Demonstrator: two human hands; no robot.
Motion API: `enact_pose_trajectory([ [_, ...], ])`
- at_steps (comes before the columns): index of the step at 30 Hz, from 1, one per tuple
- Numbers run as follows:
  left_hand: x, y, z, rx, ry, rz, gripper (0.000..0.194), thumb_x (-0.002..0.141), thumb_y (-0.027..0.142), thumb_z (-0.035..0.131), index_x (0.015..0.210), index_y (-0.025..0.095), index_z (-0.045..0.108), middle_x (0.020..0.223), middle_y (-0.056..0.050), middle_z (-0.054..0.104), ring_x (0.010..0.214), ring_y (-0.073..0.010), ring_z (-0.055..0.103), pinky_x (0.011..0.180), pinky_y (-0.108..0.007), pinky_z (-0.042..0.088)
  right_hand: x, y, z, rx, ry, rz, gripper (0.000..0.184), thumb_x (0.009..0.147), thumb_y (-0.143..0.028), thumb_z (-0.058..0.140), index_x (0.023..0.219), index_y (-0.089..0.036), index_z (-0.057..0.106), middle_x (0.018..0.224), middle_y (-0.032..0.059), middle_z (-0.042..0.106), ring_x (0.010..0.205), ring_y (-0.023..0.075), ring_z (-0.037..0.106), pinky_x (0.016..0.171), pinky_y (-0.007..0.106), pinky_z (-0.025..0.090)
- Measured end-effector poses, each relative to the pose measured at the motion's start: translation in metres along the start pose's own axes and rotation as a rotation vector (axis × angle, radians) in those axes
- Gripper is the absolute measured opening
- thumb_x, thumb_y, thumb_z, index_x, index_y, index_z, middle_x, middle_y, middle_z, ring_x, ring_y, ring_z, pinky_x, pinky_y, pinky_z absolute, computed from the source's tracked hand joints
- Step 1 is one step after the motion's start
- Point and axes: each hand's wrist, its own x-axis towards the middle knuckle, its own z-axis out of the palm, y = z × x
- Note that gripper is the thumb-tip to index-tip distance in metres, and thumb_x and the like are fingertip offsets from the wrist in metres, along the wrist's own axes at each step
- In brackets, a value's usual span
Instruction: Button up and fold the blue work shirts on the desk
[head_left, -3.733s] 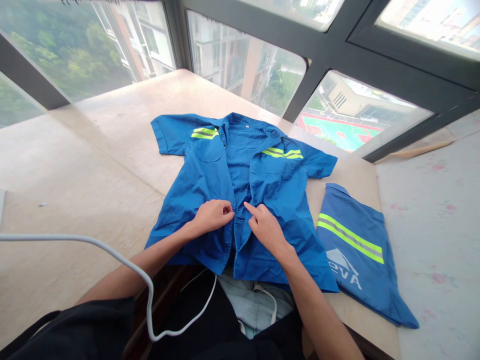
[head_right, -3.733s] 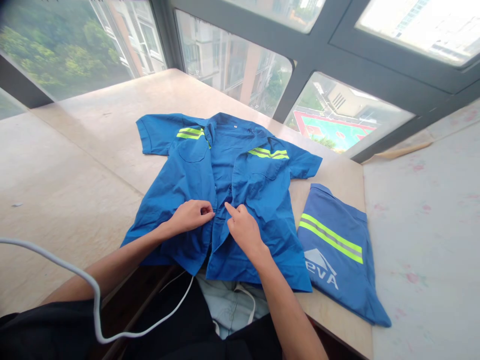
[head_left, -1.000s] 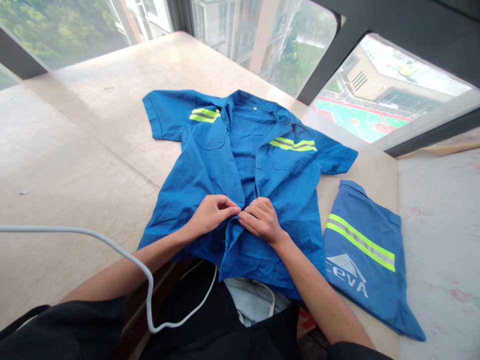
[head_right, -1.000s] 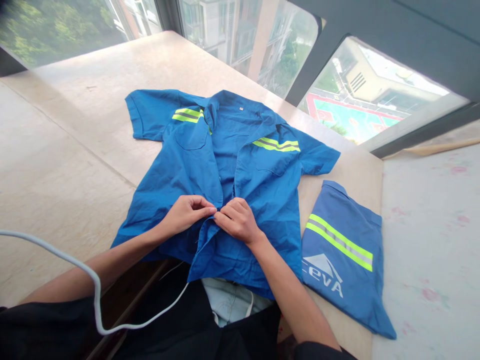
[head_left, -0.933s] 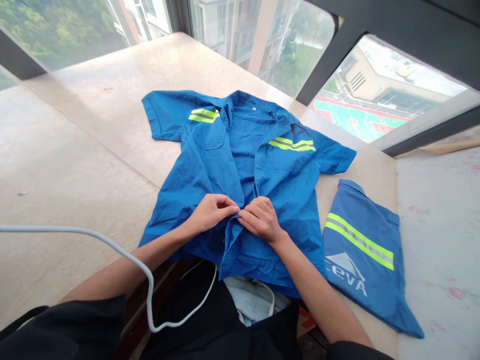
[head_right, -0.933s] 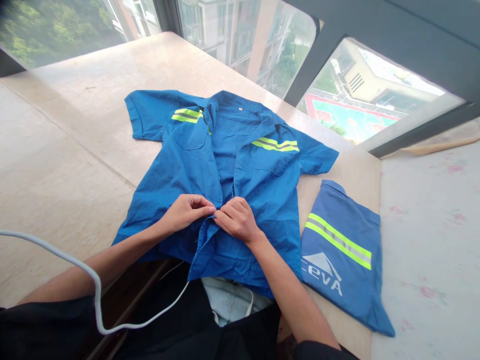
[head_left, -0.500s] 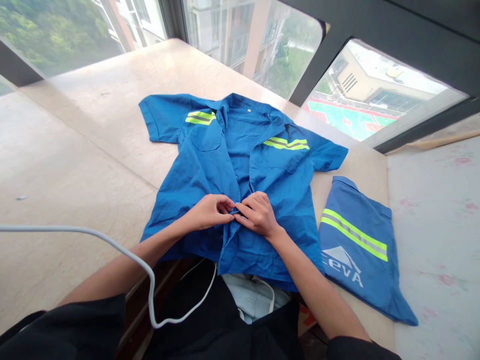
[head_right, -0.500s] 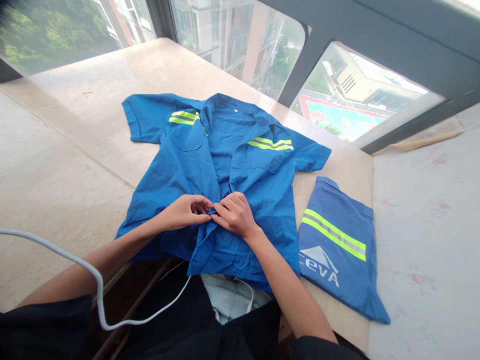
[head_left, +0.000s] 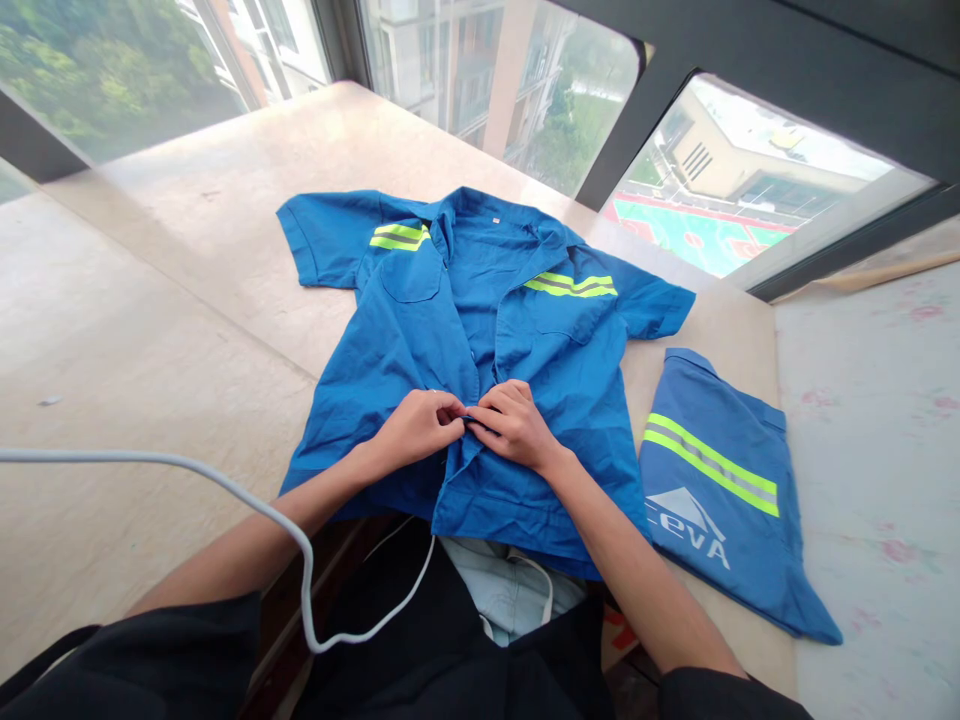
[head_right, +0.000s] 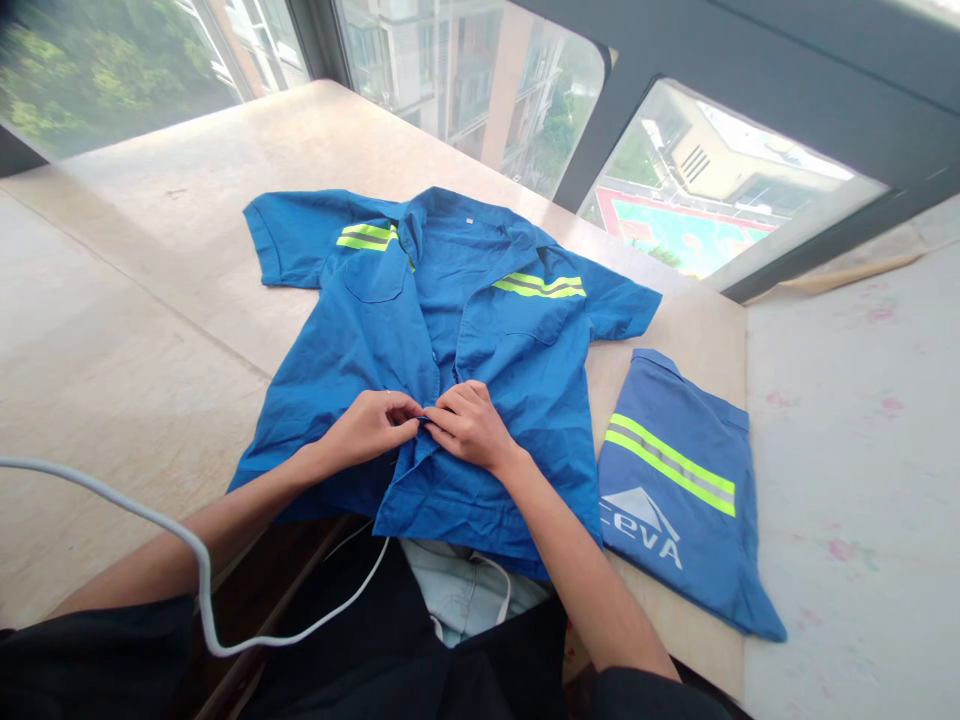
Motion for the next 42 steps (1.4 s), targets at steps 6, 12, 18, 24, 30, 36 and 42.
enact_pose_trajectory([
  [6,0.001,-0.002,-0.002,0.001,-0.010,0.002,0.017,0.076,0.017,0.056,0.082,0.013,0.072,0.070,0.000,0.070,0.062,-0.0118,0.064,0.058,-0.019,0.043,0.001,0.000,0.000,0.004,-0.041,0.038,0.019,0.095,-0.031,0.058,0.099,-0.019,0.071,0.089,0.0057,0.065,0.090,0.0186,0.055,0.090,0.039,0.032],
  [12,0.002,-0.003,-0.004,-0.014,-0.041,0.000,0.019,0.078,0.019,0.056,0.084,0.013,0.072,0.070,0.000,0.070,0.062,-0.0121,0.063,0.058,-0.020,0.043,0.002,-0.001,-0.001,-0.031,-0.010,0.016,0.019,0.095,-0.030,0.057,0.096,-0.018,0.071,0.086,0.0051,0.065,0.088,0.0181,0.054,0.089,0.039,0.032],
  [18,0.003,-0.003,-0.009,-0.042,-0.097,-0.012,0.016,0.079,0.023,0.060,0.086,0.013,0.069,0.071,-0.001,0.070,0.062,-0.0127,0.063,0.058,-0.020,0.045,0.003,-0.004,-0.001,-0.066,-0.004,0.000,0.018,0.094,-0.027,0.056,0.095,-0.017,0.071,0.085,0.0055,0.065,0.087,0.0184,0.053,0.089,0.038,0.033],
  [24,0.003,-0.001,-0.010,-0.017,-0.071,0.037,0.020,0.078,0.024,0.062,0.094,0.013,0.068,0.074,-0.002,0.068,0.062,-0.0119,0.062,0.060,-0.020,0.046,0.003,-0.004,0.000,-0.056,0.027,-0.020,0.016,0.091,-0.016,0.054,0.092,-0.015,0.070,0.083,0.0051,0.063,0.086,0.0179,0.052,0.088,0.037,0.034],
  [30,0.003,-0.001,-0.012,0.025,-0.082,0.107,0.026,0.081,0.024,0.061,0.101,0.014,0.072,0.083,-0.004,0.068,0.067,-0.0116,0.060,0.066,-0.021,0.047,0.003,-0.004,-0.001,-0.033,-0.031,0.029,0.015,0.092,-0.023,0.056,0.095,-0.017,0.068,0.089,0.0064,0.064,0.090,0.0194,0.054,0.090,0.039,0.033],
  [36,0.000,-0.003,-0.008,0.205,-0.074,0.142,0.034,0.087,0.025,0.058,0.116,0.017,0.073,0.094,-0.007,0.065,0.076,-0.0144,0.061,0.075,-0.025,0.048,0.001,-0.002,0.002,-0.004,-0.054,0.089,0.016,0.091,-0.031,0.059,0.098,-0.017,0.064,0.098,0.0082,0.065,0.099,0.0218,0.054,0.094,0.040,0.032],
  [42,-0.002,-0.008,-0.005,0.298,-0.090,0.204,0.038,0.090,0.027,0.055,0.124,0.017,0.069,0.103,-0.010,0.064,0.089,-0.0195,0.062,0.084,-0.030,0.047,0.002,-0.002,0.005,0.030,0.007,0.097,0.016,0.087,-0.026,0.061,0.101,-0.018,0.059,0.106,0.0077,0.068,0.105,0.0220,0.057,0.096,0.038,0.031],
])
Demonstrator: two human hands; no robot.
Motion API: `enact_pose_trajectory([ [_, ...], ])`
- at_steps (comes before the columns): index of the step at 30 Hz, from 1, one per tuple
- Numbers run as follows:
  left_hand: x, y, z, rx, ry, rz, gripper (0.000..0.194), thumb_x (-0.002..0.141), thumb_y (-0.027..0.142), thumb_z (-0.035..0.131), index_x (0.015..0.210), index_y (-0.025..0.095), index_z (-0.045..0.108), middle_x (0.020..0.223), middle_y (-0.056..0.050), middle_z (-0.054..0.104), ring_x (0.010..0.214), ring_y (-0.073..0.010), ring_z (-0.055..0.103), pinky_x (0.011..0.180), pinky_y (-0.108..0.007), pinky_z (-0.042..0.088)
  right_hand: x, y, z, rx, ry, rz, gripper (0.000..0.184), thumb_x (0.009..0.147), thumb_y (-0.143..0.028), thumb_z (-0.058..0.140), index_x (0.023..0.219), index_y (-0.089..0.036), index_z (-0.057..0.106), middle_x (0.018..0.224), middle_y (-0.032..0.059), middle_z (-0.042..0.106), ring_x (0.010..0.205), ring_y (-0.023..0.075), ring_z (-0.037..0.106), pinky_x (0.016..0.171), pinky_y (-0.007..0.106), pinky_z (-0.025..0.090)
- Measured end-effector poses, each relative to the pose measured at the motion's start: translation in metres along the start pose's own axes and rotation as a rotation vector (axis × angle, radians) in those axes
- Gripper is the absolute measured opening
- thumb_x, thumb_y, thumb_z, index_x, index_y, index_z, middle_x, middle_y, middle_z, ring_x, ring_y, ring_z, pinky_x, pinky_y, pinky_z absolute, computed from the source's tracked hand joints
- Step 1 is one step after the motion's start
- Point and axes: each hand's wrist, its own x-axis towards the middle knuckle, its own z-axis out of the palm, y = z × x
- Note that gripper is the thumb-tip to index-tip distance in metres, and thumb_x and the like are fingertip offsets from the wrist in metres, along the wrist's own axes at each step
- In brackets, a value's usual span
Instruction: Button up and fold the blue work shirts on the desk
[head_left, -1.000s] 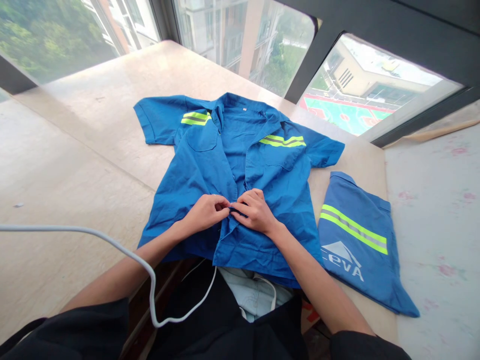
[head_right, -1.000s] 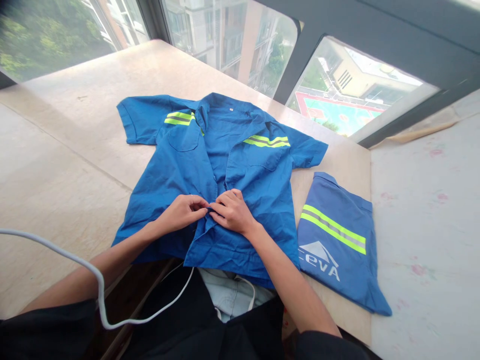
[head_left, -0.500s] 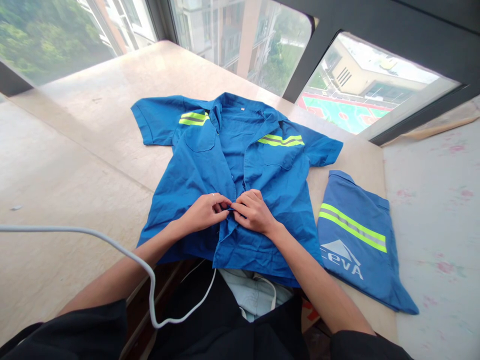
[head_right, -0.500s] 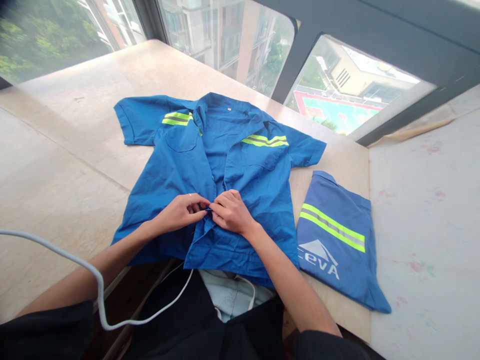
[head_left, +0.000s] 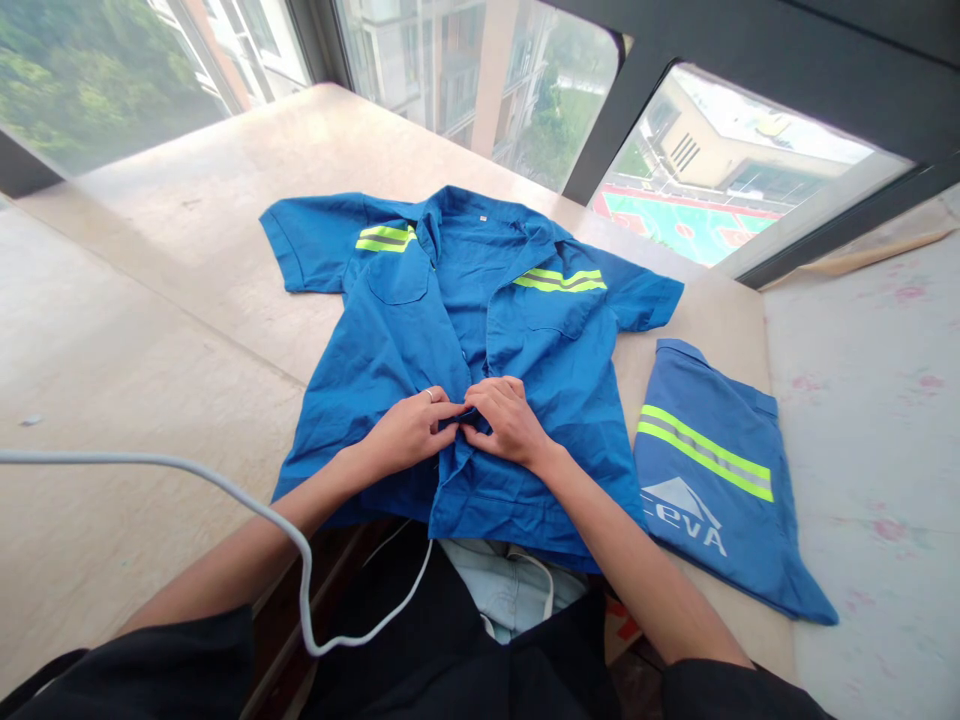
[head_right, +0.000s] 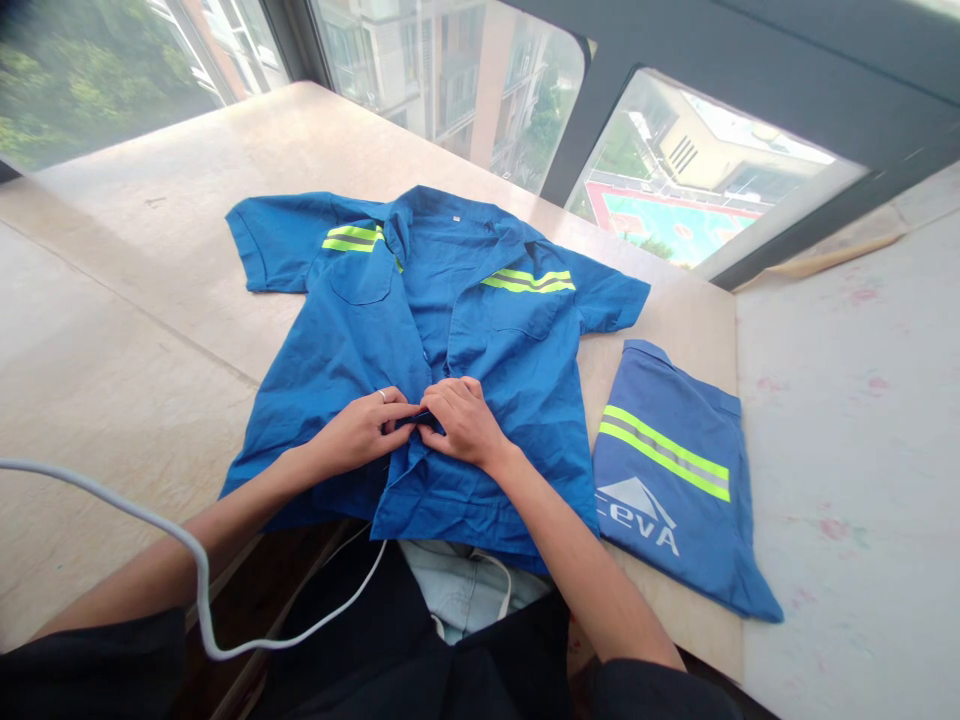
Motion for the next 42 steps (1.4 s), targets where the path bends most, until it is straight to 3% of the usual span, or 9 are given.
enact_pose_trajectory([
  [5,0.002,0.002,-0.007,-0.076,-0.010,-0.002,0.031,0.091,0.024,0.054,0.113,0.016,0.074,0.098,-0.009,0.069,0.087,-0.0188,0.064,0.080,-0.028,0.047,0.002,-0.001,-0.003,0.017,-0.001,0.020,0.011,0.089,-0.025,0.061,0.097,-0.019,0.062,0.108,0.0060,0.069,0.107,0.0205,0.058,0.097,0.038,0.030],
  [9,0.004,-0.001,-0.012,-0.255,-0.023,-0.120,0.026,0.087,0.030,0.060,0.102,0.017,0.077,0.088,-0.005,0.073,0.080,-0.0177,0.065,0.075,-0.026,0.047,0.002,-0.002,-0.005,0.001,0.010,0.084,0.010,0.089,-0.024,0.061,0.097,-0.020,0.065,0.112,0.0068,0.069,0.111,0.0213,0.057,0.097,0.039,0.030],
  [13,0.004,-0.007,-0.012,-0.440,-0.058,-0.244,0.032,0.084,0.039,0.061,0.098,0.016,0.078,0.082,-0.004,0.075,0.069,-0.0171,0.064,0.066,-0.025,0.048,0.000,0.000,-0.004,-0.047,0.085,0.108,0.020,0.089,-0.028,0.064,0.106,-0.019,0.066,0.120,0.0097,0.066,0.117,0.0246,0.055,0.099,0.040,0.032],
  [18,0.004,-0.003,-0.011,-0.446,-0.009,-0.259,0.035,0.083,0.043,0.060,0.096,0.015,0.078,0.082,-0.004,0.075,0.071,-0.0181,0.065,0.065,-0.024,0.049,-0.004,-0.008,-0.006,-0.021,0.147,0.211,0.032,0.089,-0.031,0.065,0.118,-0.018,0.062,0.126,0.0135,0.063,0.122,0.0278,0.053,0.102,0.044,0.035],
  [21,0.003,0.003,-0.013,-0.467,0.029,-0.283,0.034,0.081,0.043,0.062,0.092,0.015,0.078,0.081,-0.004,0.075,0.072,-0.0184,0.066,0.065,-0.024,0.050,-0.003,-0.030,-0.016,0.135,0.272,0.394,0.023,0.088,-0.029,0.063,0.109,-0.018,0.064,0.112,0.0126,0.066,0.107,0.0258,0.059,0.094,0.042,0.043],
  [24,0.002,0.007,-0.013,-0.531,0.051,-0.334,0.034,0.079,0.043,0.064,0.091,0.013,0.077,0.073,-0.004,0.073,0.062,-0.0158,0.063,0.058,-0.022,0.048,0.004,-0.059,-0.028,0.576,0.413,0.765,0.018,0.085,-0.033,0.062,0.096,-0.018,0.065,0.088,0.0068,0.065,0.076,0.0176,0.060,0.071,0.032,0.050],
  [28,0.002,0.009,-0.011,-0.582,0.091,-0.363,0.031,0.078,0.040,0.065,0.090,0.013,0.077,0.073,-0.003,0.073,0.062,-0.0148,0.063,0.057,-0.022,0.048,0.011,-0.084,-0.036,1.313,0.219,1.217,0.031,0.077,-0.043,0.066,0.090,-0.015,0.065,0.074,0.0025,0.063,0.050,0.0104,0.054,0.040,0.021,0.038],
  [31,0.002,0.011,-0.008,-0.608,0.151,-0.357,0.029,0.077,0.039,0.066,0.088,0.014,0.077,0.078,-0.004,0.074,0.068,-0.0162,0.066,0.062,-0.023,0.051,0.011,-0.087,-0.032,1.430,0.085,1.329,0.036,0.072,-0.042,0.069,0.093,-0.013,0.067,0.071,0.0027,0.065,0.043,0.0096,0.053,0.032,0.019,0.033],
  [42,-0.003,0.018,0.002,-0.724,0.273,-0.383,0.034,0.078,0.042,0.071,0.095,0.014,0.077,0.094,-0.008,0.076,0.087,-0.0214,0.071,0.082,-0.030,0.056,0.017,-0.095,-0.026,1.630,0.393,1.580,0.015,0.087,-0.025,0.064,0.087,-0.011,0.068,0.088,0.0129,0.075,0.043,0.0061,0.054,0.035,0.015,0.041],
])
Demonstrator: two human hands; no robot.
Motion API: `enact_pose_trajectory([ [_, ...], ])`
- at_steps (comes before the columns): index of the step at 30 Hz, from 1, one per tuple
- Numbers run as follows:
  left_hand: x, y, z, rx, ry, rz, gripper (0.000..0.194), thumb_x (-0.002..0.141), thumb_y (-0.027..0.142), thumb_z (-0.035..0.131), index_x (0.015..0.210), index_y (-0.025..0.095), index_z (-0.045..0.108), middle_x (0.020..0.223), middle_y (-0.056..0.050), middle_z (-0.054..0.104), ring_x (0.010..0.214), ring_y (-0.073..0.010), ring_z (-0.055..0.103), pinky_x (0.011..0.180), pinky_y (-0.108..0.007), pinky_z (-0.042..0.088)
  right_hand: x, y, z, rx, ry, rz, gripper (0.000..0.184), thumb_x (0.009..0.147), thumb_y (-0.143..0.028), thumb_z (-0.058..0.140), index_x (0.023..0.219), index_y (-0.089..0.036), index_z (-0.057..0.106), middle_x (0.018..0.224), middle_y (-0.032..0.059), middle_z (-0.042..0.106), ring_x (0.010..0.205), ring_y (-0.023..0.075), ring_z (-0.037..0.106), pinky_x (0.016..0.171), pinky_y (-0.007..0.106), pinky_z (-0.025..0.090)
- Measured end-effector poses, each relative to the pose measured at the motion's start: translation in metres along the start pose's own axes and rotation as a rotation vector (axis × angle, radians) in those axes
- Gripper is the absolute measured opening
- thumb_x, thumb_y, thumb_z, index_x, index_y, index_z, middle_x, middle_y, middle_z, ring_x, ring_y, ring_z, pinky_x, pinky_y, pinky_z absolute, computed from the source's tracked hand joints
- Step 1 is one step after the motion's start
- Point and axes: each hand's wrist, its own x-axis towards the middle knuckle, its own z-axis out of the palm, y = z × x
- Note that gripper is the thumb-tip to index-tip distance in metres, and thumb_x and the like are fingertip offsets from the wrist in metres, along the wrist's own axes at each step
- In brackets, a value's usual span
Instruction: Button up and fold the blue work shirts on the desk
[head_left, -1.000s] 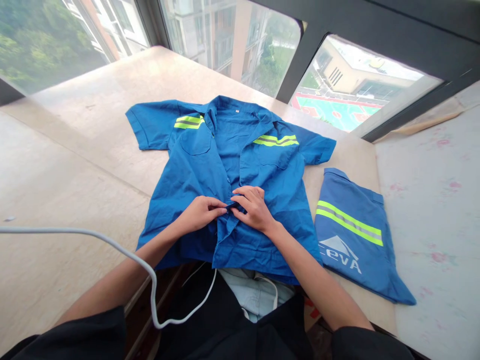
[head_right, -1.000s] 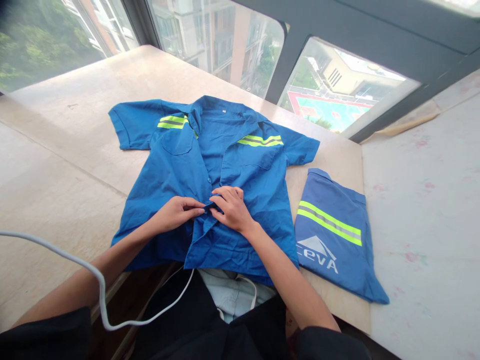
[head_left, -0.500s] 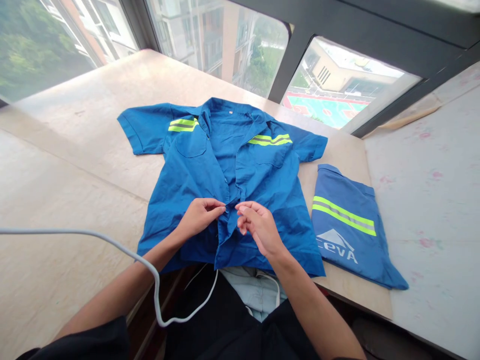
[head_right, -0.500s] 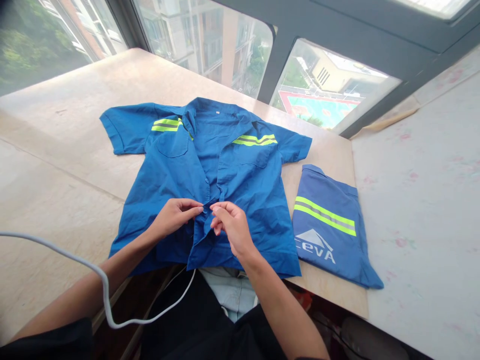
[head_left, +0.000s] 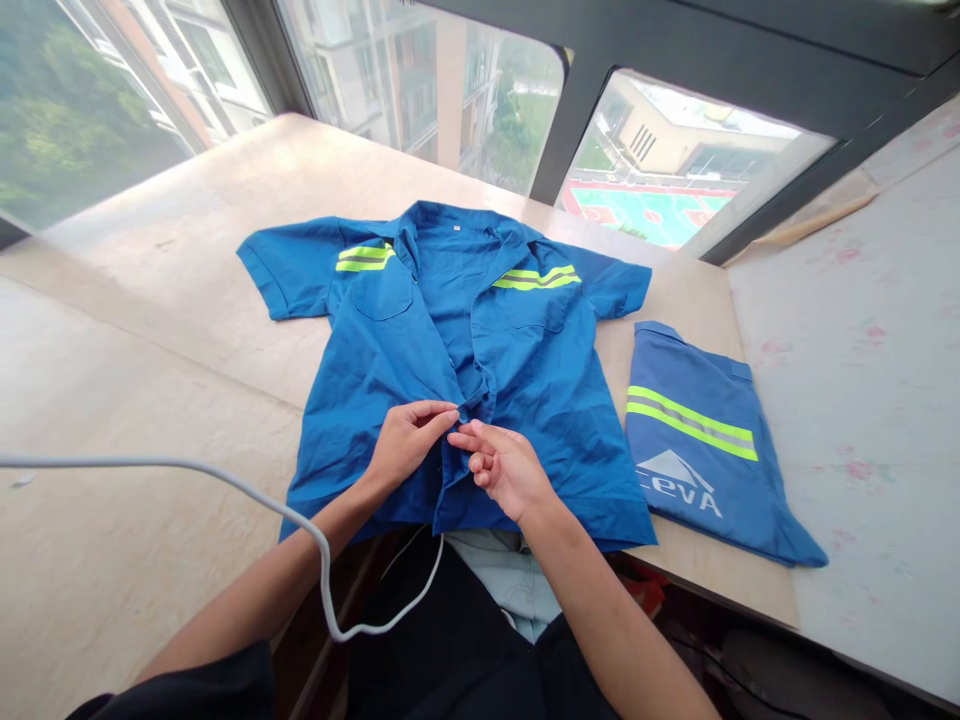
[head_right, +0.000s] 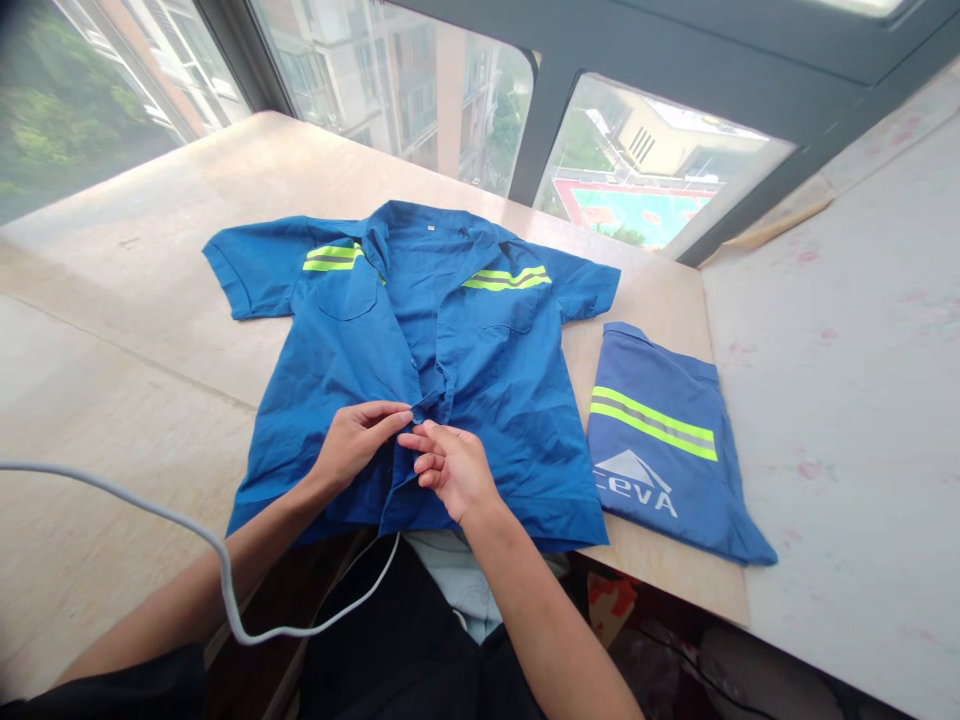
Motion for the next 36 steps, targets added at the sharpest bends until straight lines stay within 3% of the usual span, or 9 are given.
enact_pose_trajectory([
  [5,0.001,-0.003,0.002,-0.041,-0.005,-0.016,0.035,0.075,0.042,0.073,0.094,0.014,0.077,0.095,-0.008,0.076,0.091,-0.0219,0.070,0.085,-0.030,0.055,0.000,0.001,0.010,0.114,0.090,0.033,0.010,0.089,-0.019,0.065,0.085,-0.010,0.067,0.084,0.0115,0.075,0.044,0.0045,0.052,0.035,0.013,0.041],
  [11,0.004,0.003,-0.003,-0.052,-0.080,-0.032,0.032,0.075,0.042,0.072,0.088,0.013,0.075,0.085,-0.006,0.074,0.079,-0.0175,0.067,0.074,-0.026,0.053,0.008,0.001,0.011,0.117,0.143,0.100,0.005,0.086,-0.016,0.067,0.085,-0.011,0.066,0.079,0.0079,0.073,0.041,0.0027,0.049,0.030,0.010,0.026],
  [15,0.005,0.004,-0.007,0.015,-0.134,0.032,0.031,0.080,0.043,0.068,0.084,0.013,0.069,0.075,-0.003,0.068,0.068,-0.0129,0.060,0.063,-0.023,0.047,0.010,0.005,0.010,0.063,0.129,0.012,0.008,0.083,-0.018,0.068,0.083,-0.011,0.066,0.075,0.0060,0.071,0.041,0.0034,0.051,0.030,0.010,0.024],
  [20,0.006,0.004,-0.007,0.146,-0.111,0.162,0.031,0.086,0.045,0.064,0.089,0.014,0.069,0.080,-0.003,0.069,0.070,-0.0134,0.061,0.065,-0.024,0.046,0.009,0.012,0.011,-0.002,0.111,-0.085,0.016,0.078,-0.023,0.073,0.080,-0.010,0.064,0.072,0.0041,0.068,0.042,0.0042,0.052,0.030,0.011,0.024],
  [25,0.012,0.009,-0.010,0.398,-0.116,0.333,0.026,0.088,0.036,0.062,0.075,0.015,0.069,0.072,-0.002,0.066,0.063,-0.0113,0.056,0.062,-0.024,0.041,0.010,0.020,0.012,-0.047,0.117,-0.144,0.019,0.077,-0.028,0.071,0.080,-0.011,0.063,0.072,0.0039,0.068,0.042,0.0050,0.053,0.029,0.013,0.025],
  [30,0.020,0.008,-0.012,0.494,-0.082,0.325,0.026,0.087,0.034,0.059,0.071,0.014,0.066,0.066,-0.001,0.064,0.058,-0.0107,0.053,0.058,-0.024,0.037,0.011,0.028,0.009,-0.089,0.112,-0.236,0.029,0.072,-0.037,0.073,0.078,-0.012,0.061,0.074,0.0044,0.068,0.044,0.0050,0.053,0.033,0.014,0.028],
  [36,0.021,0.006,-0.011,0.514,-0.083,0.322,0.027,0.087,0.034,0.058,0.070,0.014,0.066,0.065,-0.002,0.064,0.058,-0.0105,0.052,0.056,-0.023,0.036,0.011,0.035,0.007,-0.204,0.115,-0.368,0.030,0.077,-0.042,0.067,0.081,-0.014,0.058,0.072,0.0019,0.066,0.044,0.0057,0.054,0.035,0.015,0.030],
])
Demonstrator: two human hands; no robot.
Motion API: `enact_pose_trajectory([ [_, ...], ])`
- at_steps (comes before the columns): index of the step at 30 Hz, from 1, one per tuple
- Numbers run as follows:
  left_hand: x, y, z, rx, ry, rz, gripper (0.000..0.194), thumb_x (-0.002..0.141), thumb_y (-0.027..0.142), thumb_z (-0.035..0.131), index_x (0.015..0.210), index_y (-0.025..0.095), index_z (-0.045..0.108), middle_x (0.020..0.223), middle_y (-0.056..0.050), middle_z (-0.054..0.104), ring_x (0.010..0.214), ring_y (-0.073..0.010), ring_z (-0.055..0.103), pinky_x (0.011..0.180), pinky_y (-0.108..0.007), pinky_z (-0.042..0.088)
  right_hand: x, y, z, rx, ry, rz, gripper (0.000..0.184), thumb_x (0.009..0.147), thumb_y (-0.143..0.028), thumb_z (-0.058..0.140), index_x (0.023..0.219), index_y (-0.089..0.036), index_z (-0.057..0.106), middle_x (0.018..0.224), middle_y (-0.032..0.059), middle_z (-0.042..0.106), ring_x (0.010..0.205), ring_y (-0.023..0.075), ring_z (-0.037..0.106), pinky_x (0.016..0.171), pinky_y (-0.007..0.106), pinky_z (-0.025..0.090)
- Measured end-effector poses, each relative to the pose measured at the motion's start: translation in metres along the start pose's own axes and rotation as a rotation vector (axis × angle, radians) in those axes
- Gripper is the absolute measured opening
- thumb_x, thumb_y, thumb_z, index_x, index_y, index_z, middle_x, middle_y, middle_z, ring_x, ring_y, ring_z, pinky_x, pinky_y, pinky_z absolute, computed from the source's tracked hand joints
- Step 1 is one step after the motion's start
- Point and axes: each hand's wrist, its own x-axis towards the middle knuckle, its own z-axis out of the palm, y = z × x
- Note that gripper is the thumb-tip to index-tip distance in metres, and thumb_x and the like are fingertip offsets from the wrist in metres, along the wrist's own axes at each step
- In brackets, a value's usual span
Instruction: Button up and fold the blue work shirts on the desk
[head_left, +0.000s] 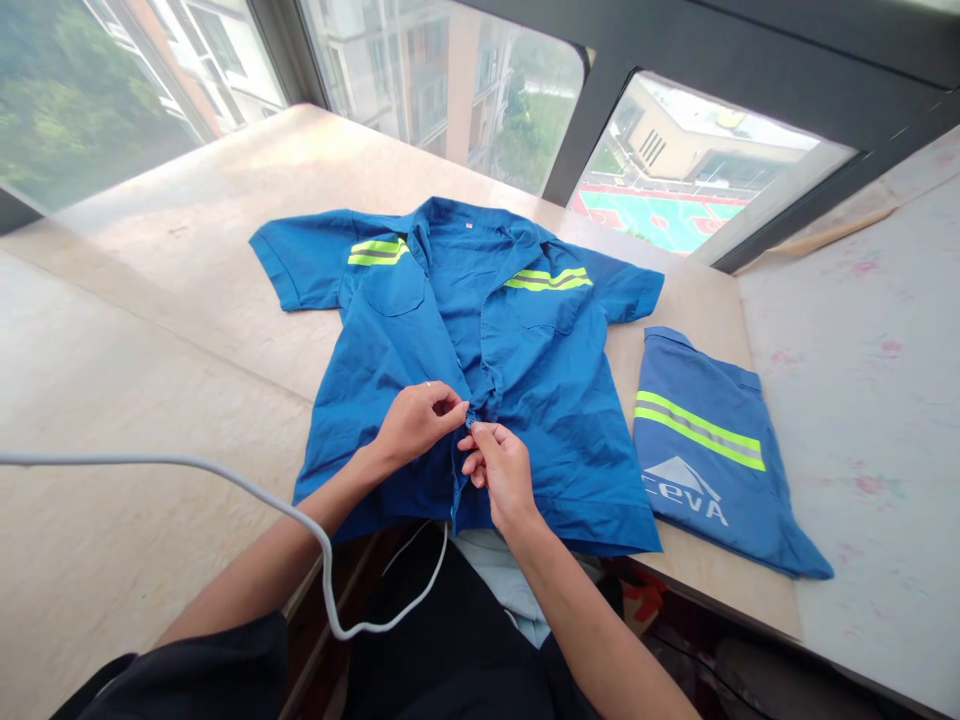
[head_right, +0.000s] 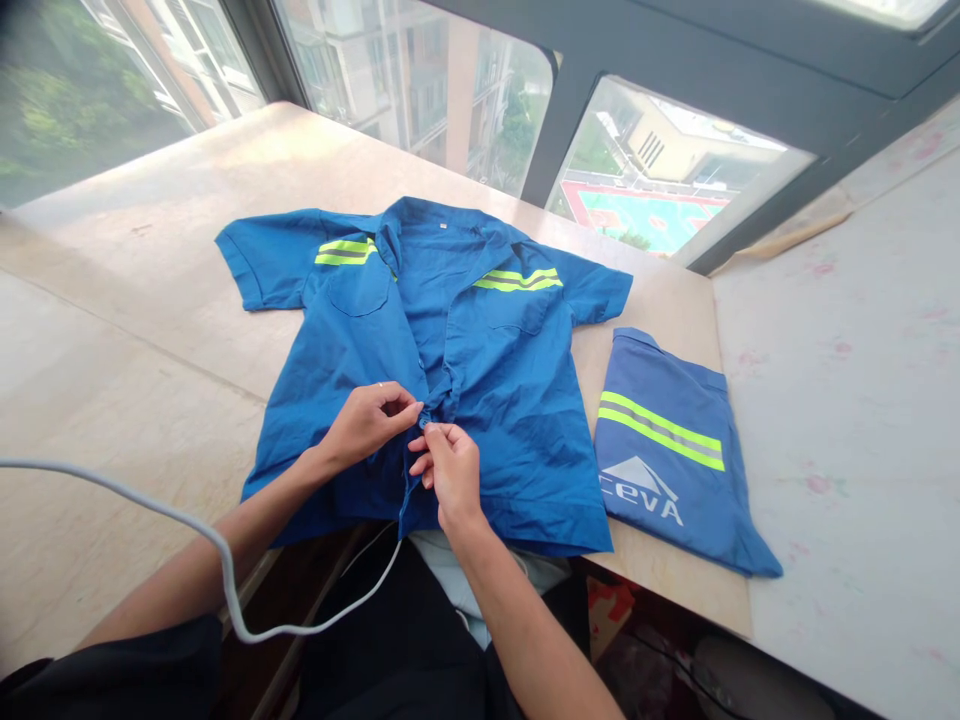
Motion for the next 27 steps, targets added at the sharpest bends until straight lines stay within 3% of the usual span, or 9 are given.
enact_pose_trajectory([
  [10,0.000,0.007,-0.010,-0.003,-0.114,-0.072,0.027,0.084,0.035,0.058,0.071,0.014,0.069,0.064,-0.002,0.064,0.058,-0.0113,0.053,0.056,-0.023,0.035,0.002,0.006,-0.008,-0.326,-0.045,-0.261,0.031,0.091,-0.046,0.053,0.086,-0.016,0.055,0.072,0.0001,0.063,0.041,0.0057,0.052,0.037,0.017,0.033],
  [19,-0.004,0.000,-0.007,-0.185,-0.192,-0.188,0.035,0.082,0.048,0.061,0.081,0.014,0.067,0.068,-0.001,0.064,0.060,-0.0121,0.053,0.054,-0.022,0.038,0.009,0.002,-0.014,-0.376,-0.116,-0.223,0.032,0.091,-0.048,0.051,0.089,-0.016,0.055,0.074,0.0003,0.062,0.044,0.0083,0.057,0.033,0.017,0.036],
  [27,-0.002,0.001,-0.011,-0.130,-0.280,-0.192,0.028,0.081,0.039,0.056,0.077,0.013,0.067,0.063,-0.001,0.063,0.057,-0.0121,0.053,0.053,-0.022,0.037,0.019,0.002,-0.017,-0.429,-0.178,-0.128,0.027,0.089,-0.043,0.051,0.088,-0.016,0.055,0.071,-0.0003,0.063,0.041,0.0076,0.053,0.031,0.016,0.034],
])
